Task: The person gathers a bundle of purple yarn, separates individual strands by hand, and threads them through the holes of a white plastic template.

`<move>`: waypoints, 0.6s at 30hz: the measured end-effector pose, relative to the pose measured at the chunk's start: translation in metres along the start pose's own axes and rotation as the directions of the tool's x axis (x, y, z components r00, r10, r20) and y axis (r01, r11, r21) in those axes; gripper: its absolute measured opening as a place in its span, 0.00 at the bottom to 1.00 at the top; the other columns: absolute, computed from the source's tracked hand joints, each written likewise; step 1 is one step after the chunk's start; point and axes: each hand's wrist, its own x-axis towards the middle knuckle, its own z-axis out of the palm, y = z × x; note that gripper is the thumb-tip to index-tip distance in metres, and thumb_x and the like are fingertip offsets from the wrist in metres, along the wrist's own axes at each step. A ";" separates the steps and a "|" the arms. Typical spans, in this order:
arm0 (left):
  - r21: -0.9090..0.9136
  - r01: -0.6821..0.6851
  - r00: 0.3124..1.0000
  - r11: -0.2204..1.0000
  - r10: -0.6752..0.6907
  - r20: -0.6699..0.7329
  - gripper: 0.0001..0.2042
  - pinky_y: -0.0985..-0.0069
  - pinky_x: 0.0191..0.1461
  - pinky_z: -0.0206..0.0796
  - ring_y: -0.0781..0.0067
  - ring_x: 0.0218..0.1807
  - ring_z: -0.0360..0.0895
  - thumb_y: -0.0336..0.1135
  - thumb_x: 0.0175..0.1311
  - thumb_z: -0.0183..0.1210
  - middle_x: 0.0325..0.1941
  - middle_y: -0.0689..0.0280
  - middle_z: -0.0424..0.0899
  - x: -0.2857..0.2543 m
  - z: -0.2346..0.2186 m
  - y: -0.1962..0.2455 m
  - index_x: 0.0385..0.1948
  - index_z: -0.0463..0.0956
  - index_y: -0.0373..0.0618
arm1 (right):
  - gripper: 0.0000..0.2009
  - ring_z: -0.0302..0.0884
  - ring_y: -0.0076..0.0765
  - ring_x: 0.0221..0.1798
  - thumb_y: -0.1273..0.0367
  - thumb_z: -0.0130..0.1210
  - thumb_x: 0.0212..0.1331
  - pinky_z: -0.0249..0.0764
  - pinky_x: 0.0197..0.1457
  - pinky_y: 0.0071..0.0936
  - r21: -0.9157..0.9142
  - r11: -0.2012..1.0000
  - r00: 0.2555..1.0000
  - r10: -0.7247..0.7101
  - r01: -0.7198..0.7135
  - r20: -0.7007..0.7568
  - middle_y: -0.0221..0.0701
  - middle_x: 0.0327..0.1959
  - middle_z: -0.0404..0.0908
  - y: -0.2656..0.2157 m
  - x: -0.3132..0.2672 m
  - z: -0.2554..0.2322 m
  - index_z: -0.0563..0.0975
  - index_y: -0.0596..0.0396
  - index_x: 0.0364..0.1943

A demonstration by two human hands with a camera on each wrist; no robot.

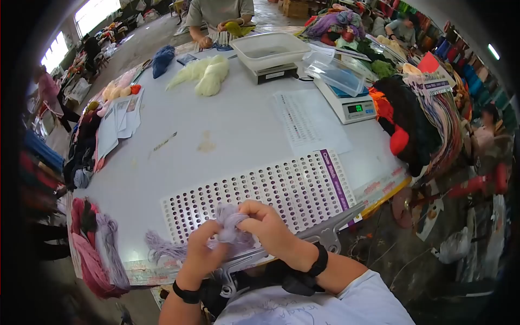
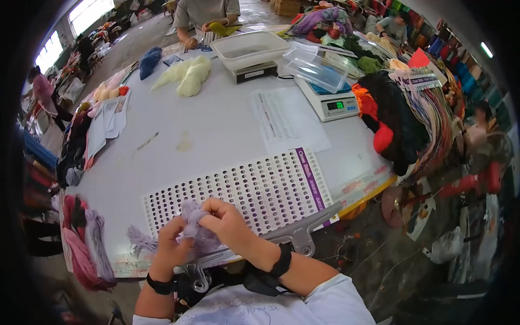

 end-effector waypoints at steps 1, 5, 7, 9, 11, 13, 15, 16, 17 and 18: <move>-0.289 0.163 0.971 0.943 -0.205 -0.123 0.07 0.78 0.43 0.66 0.71 0.39 0.74 0.25 0.53 0.55 0.39 0.63 0.76 -0.002 0.000 -0.009 0.34 0.72 0.41 | 0.01 0.67 0.19 0.38 0.77 0.50 0.53 0.63 0.43 0.19 0.085 0.985 0.986 -0.158 0.153 0.053 0.26 0.33 0.72 -0.001 -0.001 0.000 0.72 0.58 0.28; -0.970 0.119 0.903 0.213 -0.430 0.016 0.09 0.78 0.43 0.67 0.72 0.39 0.75 0.34 0.64 0.43 0.37 0.63 0.78 0.003 0.001 -0.008 0.37 0.71 0.43 | 0.04 0.63 0.21 0.43 0.78 0.54 0.50 0.58 0.48 0.21 0.198 0.918 0.849 -0.393 0.342 0.354 0.24 0.34 0.69 -0.011 -0.004 0.013 0.71 0.55 0.26; -0.974 0.152 0.840 0.169 -0.541 0.037 0.13 0.79 0.37 0.69 0.73 0.34 0.77 0.40 0.67 0.40 0.33 0.63 0.79 0.005 -0.001 0.001 0.39 0.70 0.42 | 0.03 0.65 0.20 0.40 0.77 0.53 0.53 0.61 0.45 0.19 0.100 0.892 0.808 -0.443 0.441 0.389 0.24 0.31 0.70 -0.007 0.003 0.012 0.72 0.56 0.29; -0.891 0.438 0.807 0.121 -0.489 0.330 0.14 0.83 0.29 0.68 0.76 0.25 0.75 0.40 0.68 0.39 0.29 0.64 0.78 -0.002 -0.016 -0.002 0.40 0.70 0.40 | 0.02 0.67 0.18 0.35 0.74 0.52 0.57 0.64 0.41 0.17 0.140 0.986 0.908 -0.143 0.095 0.395 0.24 0.27 0.71 -0.023 0.004 0.007 0.72 0.56 0.32; -0.820 0.531 0.828 0.211 -0.332 0.451 0.15 0.85 0.25 0.65 0.78 0.22 0.72 0.40 0.67 0.41 0.27 0.64 0.77 -0.017 -0.039 -0.013 0.39 0.71 0.38 | 0.03 0.68 0.16 0.28 0.72 0.52 0.59 0.65 0.37 0.16 0.023 0.991 0.940 -0.135 0.135 0.315 0.24 0.24 0.72 -0.040 0.009 0.005 0.72 0.57 0.33; -0.742 0.593 0.804 0.313 -0.177 0.568 0.15 0.86 0.21 0.62 0.80 0.19 0.70 0.40 0.67 0.43 0.25 0.65 0.76 -0.037 -0.059 -0.016 0.39 0.72 0.36 | 0.04 0.68 0.17 0.27 0.71 0.51 0.59 0.65 0.34 0.16 0.070 0.970 0.963 -0.238 0.231 0.123 0.24 0.25 0.72 -0.042 0.019 0.001 0.73 0.57 0.33; -0.695 0.550 0.790 0.463 -0.558 0.254 0.15 0.89 0.21 0.56 0.84 0.19 0.68 0.38 0.64 0.50 0.21 0.69 0.74 -0.059 -0.084 -0.007 0.39 0.73 0.32 | 0.04 0.64 0.14 0.20 0.71 0.51 0.60 0.61 0.26 0.15 0.099 0.956 0.956 -0.284 0.276 0.079 0.22 0.20 0.70 -0.045 0.025 -0.001 0.73 0.57 0.33; -0.699 0.545 0.790 0.462 -0.562 0.245 0.15 0.89 0.21 0.56 0.84 0.19 0.68 0.38 0.64 0.50 0.21 0.69 0.74 -0.067 -0.098 -0.006 0.39 0.73 0.32 | 0.04 0.59 0.13 0.17 0.71 0.52 0.59 0.57 0.23 0.14 0.225 0.961 0.959 -0.207 0.161 0.195 0.20 0.17 0.67 -0.048 0.025 -0.006 0.73 0.57 0.32; -0.721 0.512 0.819 0.466 -0.518 0.246 0.14 0.89 0.21 0.55 0.85 0.20 0.67 0.36 0.62 0.52 0.21 0.70 0.74 -0.075 -0.113 -0.005 0.39 0.74 0.31 | 0.04 0.55 0.12 0.15 0.71 0.53 0.58 0.53 0.20 0.14 0.332 0.943 0.938 -0.140 0.028 0.317 0.18 0.14 0.64 -0.051 0.024 -0.006 0.73 0.57 0.31; -0.742 0.479 0.846 0.469 -0.473 0.246 0.13 0.90 0.22 0.54 0.87 0.22 0.67 0.33 0.60 0.54 0.21 0.71 0.75 -0.082 -0.124 -0.002 0.39 0.74 0.31 | 0.04 0.48 0.11 0.12 0.71 0.54 0.56 0.47 0.18 0.14 0.280 0.958 0.958 -0.029 -0.054 0.284 0.16 0.10 0.59 -0.051 0.020 0.001 0.73 0.57 0.29</move>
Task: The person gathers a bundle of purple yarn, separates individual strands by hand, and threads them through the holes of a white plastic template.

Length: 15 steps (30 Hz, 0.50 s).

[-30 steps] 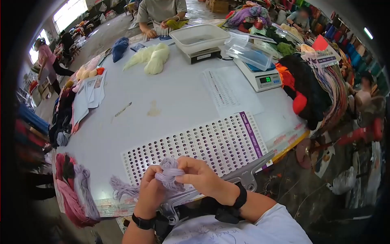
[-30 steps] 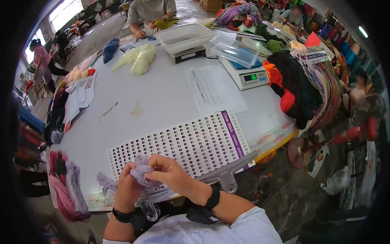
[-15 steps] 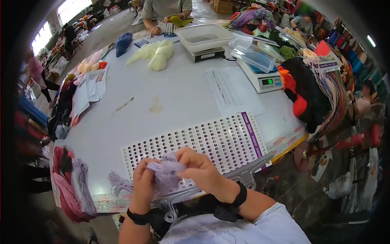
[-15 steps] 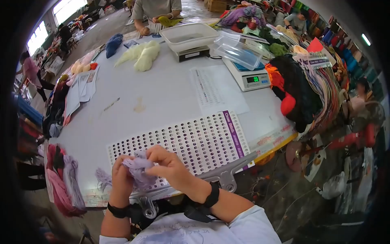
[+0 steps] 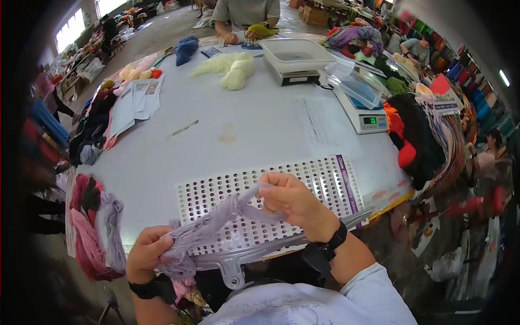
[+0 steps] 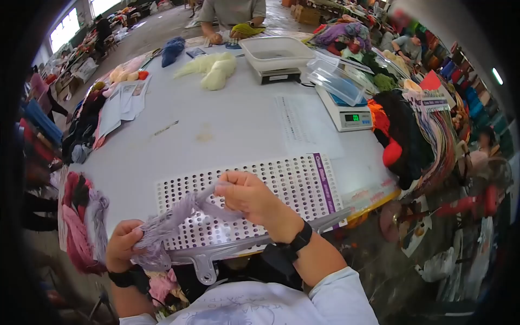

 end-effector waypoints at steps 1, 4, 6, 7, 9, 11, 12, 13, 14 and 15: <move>-0.003 -0.003 1.000 1.000 0.003 -0.010 0.13 0.90 0.22 0.54 0.87 0.22 0.67 0.33 0.60 0.54 0.21 0.71 0.75 -0.011 -0.001 0.009 0.39 0.74 0.31 | 0.04 0.48 0.11 0.12 0.71 0.54 0.56 0.47 0.18 0.14 0.000 1.000 1.000 0.007 -0.007 0.008 0.16 0.10 0.59 0.000 0.000 0.003 0.73 0.57 0.29; 0.476 0.074 0.964 0.876 0.060 -0.259 0.10 0.87 0.25 0.58 0.88 0.24 0.68 0.28 0.57 0.53 0.26 0.70 0.78 -0.044 -0.015 0.025 0.36 0.77 0.32 | 0.06 0.51 0.11 0.14 0.70 0.55 0.56 0.46 0.19 0.15 -0.246 0.952 0.982 0.190 -0.180 0.020 0.16 0.13 0.60 -0.002 -0.005 0.006 0.73 0.58 0.28; 0.616 0.181 0.947 0.766 0.032 -0.319 0.10 0.86 0.28 0.60 0.87 0.25 0.68 0.31 0.59 0.52 0.26 0.71 0.78 -0.064 -0.025 0.039 0.36 0.77 0.34 | 0.05 0.54 0.11 0.16 0.70 0.55 0.55 0.49 0.19 0.13 -0.385 0.909 0.986 0.163 -0.163 -0.033 0.18 0.14 0.63 -0.018 -0.013 0.011 0.74 0.58 0.28; 0.593 0.299 0.917 0.748 -0.051 -0.397 0.11 0.85 0.30 0.61 0.87 0.27 0.69 0.32 0.61 0.51 0.26 0.72 0.77 -0.073 -0.032 0.043 0.36 0.78 0.35 | 0.06 0.63 0.16 0.19 0.70 0.54 0.56 0.59 0.24 0.11 -0.562 0.826 0.993 -0.102 0.048 -0.065 0.23 0.17 0.70 -0.006 -0.019 -0.014 0.74 0.59 0.32; 0.707 -0.008 0.922 0.707 0.279 -0.269 0.11 0.85 0.34 0.63 0.87 0.31 0.69 0.35 0.63 0.49 0.26 0.71 0.77 -0.076 -0.055 0.028 0.37 0.77 0.37 | 0.11 0.72 0.24 0.25 0.66 0.50 0.60 0.71 0.35 0.20 -0.070 0.997 0.990 -0.029 0.038 0.138 0.30 0.23 0.76 -0.027 -0.016 -0.031 0.73 0.59 0.41; 0.709 0.103 0.865 0.698 0.289 -0.410 0.11 0.81 0.40 0.64 0.82 0.34 0.71 0.34 0.63 0.50 0.27 0.70 0.76 -0.079 -0.078 0.010 0.40 0.76 0.37 | 0.11 0.47 0.14 0.10 0.62 0.46 0.64 0.64 0.26 0.17 0.181 0.893 0.857 -0.312 0.412 -0.410 0.18 0.10 0.57 -0.032 -0.008 -0.002 0.72 0.54 0.31; 0.638 0.091 0.810 0.765 0.316 -0.494 0.12 0.79 0.43 0.65 0.78 0.35 0.72 0.34 0.61 0.52 0.30 0.67 0.76 -0.078 -0.095 -0.009 0.43 0.74 0.38 | 0.12 0.45 0.15 0.10 0.63 0.44 0.66 0.58 0.22 0.16 0.149 0.861 0.850 -0.426 0.486 -0.309 0.18 0.11 0.49 -0.045 -0.005 -0.015 0.71 0.55 0.29; 0.568 0.060 0.757 0.821 0.334 -0.562 0.14 0.76 0.45 0.65 0.74 0.37 0.72 0.34 0.60 0.54 0.33 0.65 0.76 -0.076 -0.113 -0.028 0.46 0.72 0.39 | 0.11 0.45 0.13 0.11 0.64 0.42 0.67 0.52 0.19 0.15 0.256 0.840 0.877 -0.448 0.479 -0.172 0.18 0.11 0.49 -0.057 -0.006 -0.032 0.72 0.57 0.35; 0.565 0.060 0.747 0.823 0.338 -0.572 0.14 0.76 0.45 0.65 0.74 0.37 0.72 0.34 0.60 0.54 0.33 0.65 0.76 -0.075 -0.127 -0.041 0.46 0.72 0.39 | 0.12 0.45 0.14 0.12 0.64 0.42 0.67 0.50 0.18 0.14 0.222 0.855 0.881 -0.436 0.469 -0.182 0.19 0.12 0.50 -0.064 -0.011 -0.040 0.72 0.57 0.40; 0.750 0.176 0.545 0.638 0.571 -0.614 0.17 0.73 0.47 0.65 0.69 0.41 0.72 0.34 0.57 0.56 0.38 0.62 0.75 -0.074 -0.141 -0.052 0.49 0.70 0.40 | 0.13 0.45 0.14 0.12 0.64 0.42 0.67 0.49 0.17 0.13 0.185 0.867 0.882 -0.428 0.462 -0.196 0.19 0.13 0.52 -0.069 -0.014 -0.041 0.72 0.58 0.46</move>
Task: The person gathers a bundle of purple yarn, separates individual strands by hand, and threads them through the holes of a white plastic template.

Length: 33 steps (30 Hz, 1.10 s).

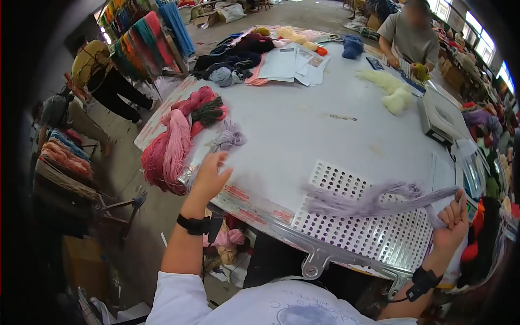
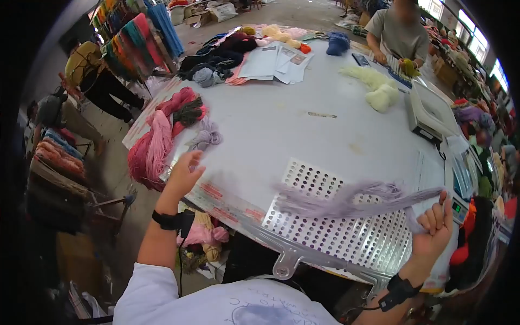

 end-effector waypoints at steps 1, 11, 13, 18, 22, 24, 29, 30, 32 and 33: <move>0.272 -0.081 0.954 0.959 0.154 -0.259 0.21 0.70 0.50 0.64 0.64 0.45 0.72 0.33 0.55 0.58 0.42 0.60 0.74 0.003 0.003 -0.015 0.51 0.68 0.42 | 0.13 0.45 0.14 0.12 0.64 0.42 0.67 0.49 0.17 0.13 -0.003 1.000 1.000 0.003 -0.003 0.001 0.19 0.13 0.52 0.002 -0.002 0.013 0.72 0.58 0.46; 0.576 -0.076 0.891 0.814 0.314 -0.327 0.11 0.58 0.49 0.61 0.48 0.44 0.69 0.28 0.50 0.53 0.36 0.51 0.73 0.084 -0.038 -0.122 0.37 0.73 0.41 | 0.23 0.53 0.13 0.12 0.64 0.40 0.66 0.50 0.13 0.10 -0.429 0.903 0.996 -0.049 0.015 -0.070 0.22 0.19 0.61 0.040 -0.042 0.076 0.56 0.53 0.64; 0.632 -0.074 0.828 0.771 0.401 -0.392 0.08 0.57 0.48 0.61 0.48 0.42 0.70 0.27 0.50 0.52 0.31 0.51 0.74 0.108 -0.079 -0.076 0.32 0.75 0.40 | 0.24 0.56 0.14 0.13 0.64 0.41 0.64 0.54 0.13 0.11 -0.478 0.877 0.998 0.031 -0.053 -0.054 0.23 0.20 0.64 0.046 -0.049 0.078 0.57 0.52 0.64; 0.679 0.093 0.873 0.728 0.268 -0.407 0.26 0.63 0.63 0.55 0.47 0.60 0.62 0.38 0.54 0.58 0.59 0.46 0.64 0.143 -0.069 -0.073 0.54 0.66 0.38 | 0.25 0.65 0.23 0.17 0.63 0.42 0.61 0.66 0.20 0.20 -0.467 0.848 0.968 0.232 -0.250 -0.096 0.30 0.26 0.71 0.083 -0.046 0.075 0.59 0.53 0.62; -0.328 -0.129 0.880 0.936 0.260 0.397 0.16 0.71 0.61 0.59 0.66 0.55 0.72 0.36 0.67 0.46 0.52 0.58 0.76 0.045 0.031 0.070 0.50 0.71 0.35 | 0.22 0.68 0.23 0.21 0.65 0.41 0.61 0.68 0.26 0.19 -0.425 0.852 0.947 0.318 -0.307 -0.046 0.32 0.29 0.75 0.120 -0.046 0.085 0.64 0.59 0.58; -0.629 0.254 0.639 0.734 0.362 0.679 0.20 0.68 0.65 0.55 0.65 0.55 0.70 0.41 0.71 0.39 0.52 0.58 0.74 -0.010 0.077 0.118 0.53 0.67 0.33 | 0.18 0.69 0.21 0.22 0.67 0.40 0.63 0.68 0.26 0.17 -0.572 0.748 0.922 0.386 -0.335 -0.035 0.32 0.30 0.76 0.138 -0.048 0.092 0.69 0.62 0.53; -0.692 0.720 0.462 0.047 0.712 0.529 0.19 0.73 0.56 0.63 0.74 0.53 0.71 0.41 0.70 0.40 0.51 0.62 0.74 -0.053 0.152 0.139 0.54 0.66 0.37 | 0.10 0.76 0.19 0.30 0.70 0.51 0.60 0.72 0.34 0.16 -0.827 0.492 0.900 0.435 -0.271 -0.036 0.33 0.32 0.80 0.156 -0.070 0.108 0.77 0.64 0.37; -0.682 0.731 0.460 0.040 0.708 0.535 0.19 0.73 0.56 0.63 0.74 0.53 0.71 0.41 0.70 0.40 0.51 0.62 0.74 -0.059 0.154 0.144 0.54 0.66 0.37 | 0.10 0.76 0.19 0.30 0.70 0.51 0.60 0.72 0.34 0.16 -0.825 0.487 0.897 0.439 -0.286 -0.052 0.33 0.32 0.80 0.158 -0.074 0.104 0.77 0.64 0.37; -0.734 0.657 0.664 0.174 0.327 0.672 0.17 0.75 0.52 0.62 0.76 0.49 0.71 0.43 0.70 0.41 0.46 0.64 0.75 -0.068 0.140 0.169 0.47 0.69 0.40 | 0.11 0.76 0.21 0.30 0.69 0.54 0.58 0.71 0.34 0.17 -0.919 0.393 0.978 0.195 -0.006 0.077 0.33 0.30 0.80 0.161 -0.081 0.093 0.77 0.64 0.39; -0.737 0.664 0.686 0.129 0.286 0.669 0.16 0.71 0.54 0.63 0.71 0.50 0.72 0.43 0.69 0.41 0.45 0.62 0.77 -0.070 0.140 0.173 0.46 0.69 0.42 | 0.11 0.76 0.21 0.30 0.69 0.54 0.58 0.71 0.34 0.17 -0.919 0.395 0.978 0.198 -0.016 0.068 0.33 0.30 0.80 0.160 -0.084 0.090 0.77 0.64 0.39</move>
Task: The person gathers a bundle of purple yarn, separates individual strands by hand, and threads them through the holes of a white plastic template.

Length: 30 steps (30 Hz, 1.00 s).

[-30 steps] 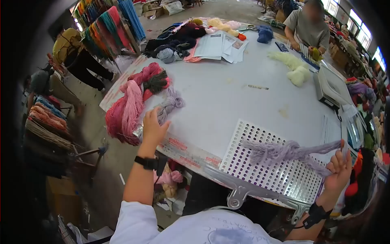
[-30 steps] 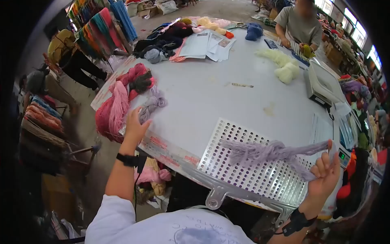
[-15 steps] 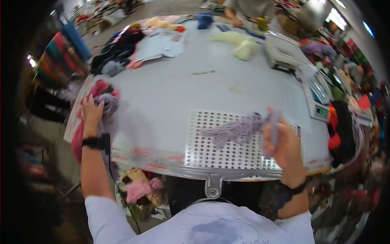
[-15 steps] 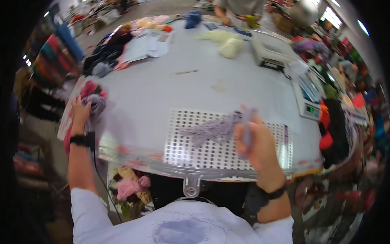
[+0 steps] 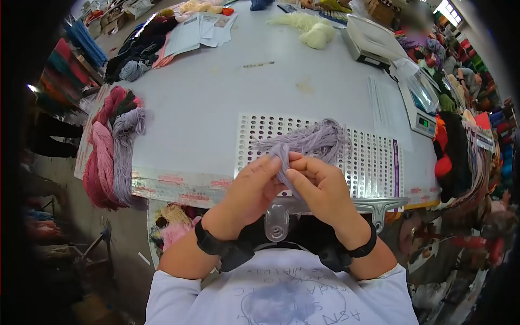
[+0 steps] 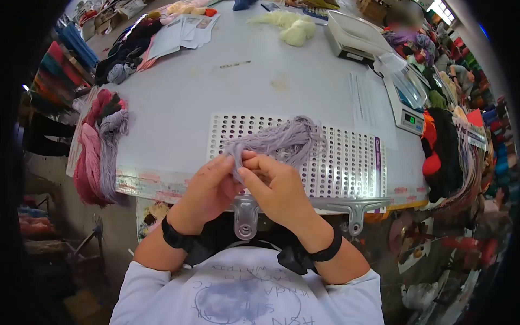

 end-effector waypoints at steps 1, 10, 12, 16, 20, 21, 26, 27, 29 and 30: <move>-0.002 0.008 1.000 1.000 -0.008 -0.007 0.16 0.71 0.54 0.63 0.71 0.50 0.72 0.43 0.69 0.41 0.45 0.62 0.77 0.000 -0.001 0.000 0.46 0.69 0.42 | 0.13 0.77 0.24 0.30 0.68 0.56 0.56 0.72 0.36 0.19 -0.059 0.998 0.999 0.034 -0.032 0.025 0.34 0.31 0.80 0.002 -0.004 -0.003 0.75 0.63 0.42; -0.389 -0.481 0.838 0.786 0.542 0.059 0.15 0.79 0.32 0.61 0.82 0.26 0.59 0.27 0.63 0.48 0.29 0.69 0.61 -0.045 -0.045 0.160 0.52 0.63 0.36 | 0.26 0.75 0.42 0.41 0.67 0.60 0.50 0.71 0.46 0.32 -0.394 0.825 0.912 -0.339 0.406 0.230 0.38 0.36 0.77 0.025 -0.003 -0.008 0.69 0.54 0.56; -0.374 -0.589 0.778 0.716 0.628 -0.022 0.16 0.82 0.30 0.59 0.80 0.26 0.58 0.22 0.62 0.44 0.28 0.69 0.58 -0.085 -0.054 0.229 0.51 0.58 0.28 | 0.23 0.74 0.43 0.42 0.68 0.58 0.51 0.71 0.46 0.31 -0.397 0.818 0.909 -0.379 0.416 0.172 0.37 0.38 0.76 0.029 -0.001 -0.013 0.71 0.54 0.54; -0.120 -0.675 0.730 0.728 0.682 0.034 0.17 0.81 0.25 0.49 0.81 0.22 0.52 0.24 0.67 0.40 0.25 0.69 0.55 -0.124 -0.078 0.309 0.56 0.54 0.27 | 0.18 0.75 0.41 0.42 0.68 0.58 0.52 0.71 0.46 0.31 -0.296 0.926 0.969 -0.198 0.235 0.151 0.37 0.38 0.77 0.050 -0.003 -0.018 0.74 0.56 0.49; 0.140 -0.626 0.623 0.767 0.600 -0.502 0.18 0.92 0.26 0.55 0.89 0.25 0.62 0.30 0.69 0.45 0.31 0.71 0.68 -0.060 -0.042 0.220 0.58 0.60 0.32 | 0.13 0.78 0.36 0.38 0.68 0.54 0.56 0.74 0.42 0.29 -0.130 0.980 0.982 -0.134 0.152 0.137 0.39 0.37 0.79 0.066 -0.003 -0.005 0.76 0.57 0.45; 0.164 -0.446 0.813 0.880 0.475 -0.336 0.18 0.97 0.29 0.57 0.91 0.28 0.67 0.31 0.67 0.48 0.34 0.73 0.71 -0.052 -0.076 0.197 0.56 0.63 0.34 | 0.13 0.79 0.36 0.36 0.67 0.54 0.56 0.74 0.42 0.29 -0.055 0.992 0.985 -0.102 0.111 0.135 0.39 0.33 0.80 0.060 0.000 0.001 0.76 0.58 0.44; 0.166 -0.001 0.970 0.986 0.041 -0.240 0.16 0.84 0.35 0.67 0.81 0.33 0.71 0.37 0.65 0.51 0.35 0.68 0.74 -0.014 -0.045 0.045 0.48 0.70 0.34 | 0.10 0.74 0.27 0.27 0.67 0.56 0.54 0.69 0.32 0.23 0.126 0.992 0.998 -0.033 0.026 0.055 0.35 0.25 0.78 0.020 0.012 0.015 0.77 0.60 0.34; 0.225 -0.021 0.976 0.974 0.068 -0.205 0.18 0.77 0.47 0.66 0.73 0.41 0.74 0.38 0.66 0.48 0.41 0.62 0.76 -0.010 -0.032 0.031 0.51 0.68 0.32 | 0.10 0.73 0.27 0.26 0.67 0.56 0.53 0.68 0.31 0.23 0.165 0.986 0.996 -0.002 -0.012 0.085 0.34 0.23 0.77 0.016 0.015 0.018 0.77 0.61 0.33; 0.156 -0.012 0.974 0.988 0.047 -0.222 0.21 0.73 0.54 0.63 0.69 0.48 0.73 0.39 0.67 0.46 0.47 0.57 0.75 -0.007 -0.008 0.015 0.52 0.66 0.29 | 0.09 0.71 0.26 0.24 0.67 0.57 0.53 0.67 0.29 0.23 0.137 0.990 0.998 -0.048 0.044 0.029 0.31 0.21 0.75 0.025 0.018 0.026 0.76 0.61 0.31; 0.151 -0.013 0.974 0.989 0.046 -0.221 0.21 0.73 0.54 0.63 0.69 0.48 0.73 0.39 0.67 0.46 0.47 0.57 0.75 -0.007 -0.005 0.014 0.52 0.66 0.29 | 0.09 0.70 0.25 0.24 0.68 0.57 0.52 0.67 0.29 0.23 0.142 0.989 0.998 -0.050 0.043 0.047 0.31 0.21 0.75 0.030 0.020 0.029 0.76 0.61 0.31</move>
